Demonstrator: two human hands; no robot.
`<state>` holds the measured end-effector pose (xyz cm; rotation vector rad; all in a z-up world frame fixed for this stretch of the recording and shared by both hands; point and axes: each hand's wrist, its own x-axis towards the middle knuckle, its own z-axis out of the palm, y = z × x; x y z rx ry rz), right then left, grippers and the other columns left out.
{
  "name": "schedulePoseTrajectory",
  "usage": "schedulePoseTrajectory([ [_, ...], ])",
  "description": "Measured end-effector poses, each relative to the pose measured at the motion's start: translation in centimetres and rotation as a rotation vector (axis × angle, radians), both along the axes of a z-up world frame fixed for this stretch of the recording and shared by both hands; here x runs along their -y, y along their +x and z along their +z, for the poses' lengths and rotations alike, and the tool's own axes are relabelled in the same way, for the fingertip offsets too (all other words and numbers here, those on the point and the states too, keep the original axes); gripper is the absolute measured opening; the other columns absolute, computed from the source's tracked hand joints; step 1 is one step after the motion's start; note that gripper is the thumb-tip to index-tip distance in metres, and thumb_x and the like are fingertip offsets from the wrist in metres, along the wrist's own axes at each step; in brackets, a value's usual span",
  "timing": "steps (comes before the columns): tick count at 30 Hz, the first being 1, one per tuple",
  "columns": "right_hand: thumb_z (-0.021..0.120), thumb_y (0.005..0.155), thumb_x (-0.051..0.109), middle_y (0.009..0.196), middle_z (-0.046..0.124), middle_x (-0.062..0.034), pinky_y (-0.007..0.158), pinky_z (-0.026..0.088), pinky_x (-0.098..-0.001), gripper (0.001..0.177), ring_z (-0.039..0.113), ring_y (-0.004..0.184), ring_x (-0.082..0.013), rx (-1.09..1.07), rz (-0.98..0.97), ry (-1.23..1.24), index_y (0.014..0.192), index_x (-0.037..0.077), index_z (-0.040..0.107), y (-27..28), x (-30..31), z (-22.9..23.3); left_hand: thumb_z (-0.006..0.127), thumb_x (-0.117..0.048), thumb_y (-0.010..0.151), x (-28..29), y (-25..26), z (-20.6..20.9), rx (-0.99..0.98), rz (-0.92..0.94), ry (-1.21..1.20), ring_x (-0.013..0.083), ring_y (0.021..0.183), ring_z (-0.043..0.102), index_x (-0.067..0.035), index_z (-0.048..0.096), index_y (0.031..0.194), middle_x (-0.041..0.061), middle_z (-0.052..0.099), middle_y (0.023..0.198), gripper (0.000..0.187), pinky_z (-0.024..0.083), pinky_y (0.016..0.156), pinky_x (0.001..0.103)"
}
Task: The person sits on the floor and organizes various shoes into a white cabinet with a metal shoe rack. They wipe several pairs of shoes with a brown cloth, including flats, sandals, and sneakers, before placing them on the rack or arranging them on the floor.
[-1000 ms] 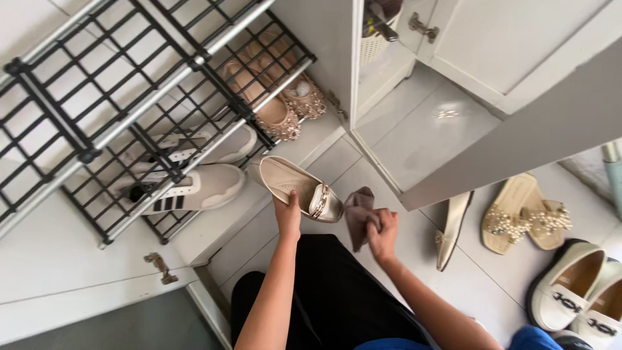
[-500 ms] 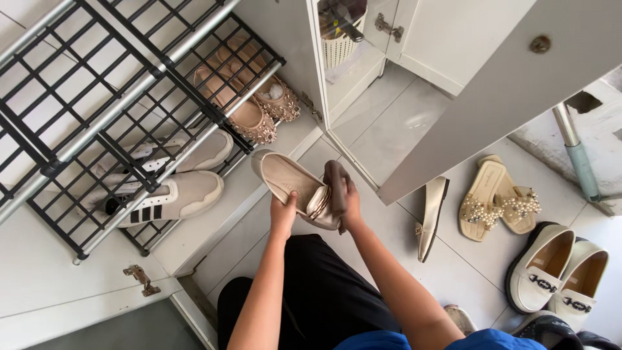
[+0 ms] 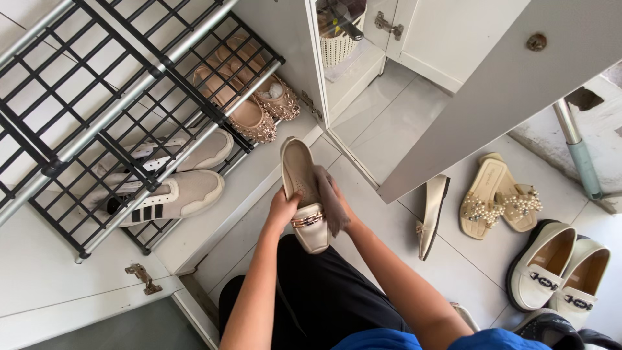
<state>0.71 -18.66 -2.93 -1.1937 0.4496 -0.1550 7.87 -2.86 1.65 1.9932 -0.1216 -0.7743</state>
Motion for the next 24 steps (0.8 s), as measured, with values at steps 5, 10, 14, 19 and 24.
schedulePoseTrajectory([
  [5, 0.043, 0.113, 0.04, 0.107, 0.067, -0.0187, 0.08, 0.054, -0.0355, 0.05, 0.06, 0.089, -0.019, -0.102, -0.147, 0.122, 0.119, -0.005, 0.062, 8.2, 3.8, -0.1, 0.068, -0.031, 0.093, -1.4, 1.5, 1.4, -0.187, -0.116, -0.065, 0.0258, 0.122, 0.066, -0.005, 0.058, 0.138, 0.014, 0.071, 0.131, 0.053, 0.05, 0.105, 0.04],
  [10, 0.053, 0.106, 0.038, 0.111, 0.066, -0.0079, 0.08, 0.054, -0.0339, 0.035, 0.065, 0.09, -0.0182, 0.192, -0.291, 0.66, 0.125, 0.009, 0.061, 7.2, 5.2, 4.0, 0.064, -0.04, 0.091, -2.8, 1.5, 1.7, -0.13, -0.118, -0.217, 0.0224, 0.134, 0.055, -0.012, 0.042, 0.153, 0.012, 0.057, 0.148, 0.072, 0.042, 0.108, 0.038],
  [14, 0.054, 0.102, 0.04, 0.116, 0.066, -0.0035, 0.085, 0.056, -0.0308, 0.04, 0.066, 0.098, -0.0135, -0.013, -0.204, 0.343, 0.131, 0.013, 0.055, 3.8, 1.1, 5.8, 0.038, -0.073, 0.091, -2.6, -0.1, 1.0, -0.429, 0.038, -0.526, 0.0259, 0.134, 0.055, -0.006, 0.039, 0.154, 0.017, 0.052, 0.148, 0.092, 0.047, 0.109, 0.042],
  [19, 0.058, 0.105, 0.039, 0.115, 0.069, -0.0144, 0.086, 0.056, -0.0361, 0.044, 0.066, 0.101, -0.022, 0.032, -0.614, -0.015, 0.132, 0.004, 0.054, 2.2, -0.4, 5.5, 0.028, -0.084, 0.085, -0.7, -2.4, 1.1, -0.672, 0.22, -0.668, 0.0242, 0.126, 0.062, -0.007, 0.04, 0.154, 0.012, 0.06, 0.141, 0.103, 0.049, 0.108, 0.042],
  [24, 0.068, 0.1, 0.017, 0.111, 0.064, -0.0193, 0.091, 0.051, -0.0449, 0.023, 0.061, 0.103, -0.0341, 0.248, -0.478, -0.516, 0.116, 0.003, 0.061, 1.6, -0.2, 4.6, 0.026, -0.08, 0.087, -0.4, -2.0, 1.6, -0.424, 0.11, -0.511, 0.0264, 0.115, 0.065, -0.011, 0.038, 0.151, 0.014, 0.061, 0.132, 0.095, 0.056, 0.096, 0.044],
])
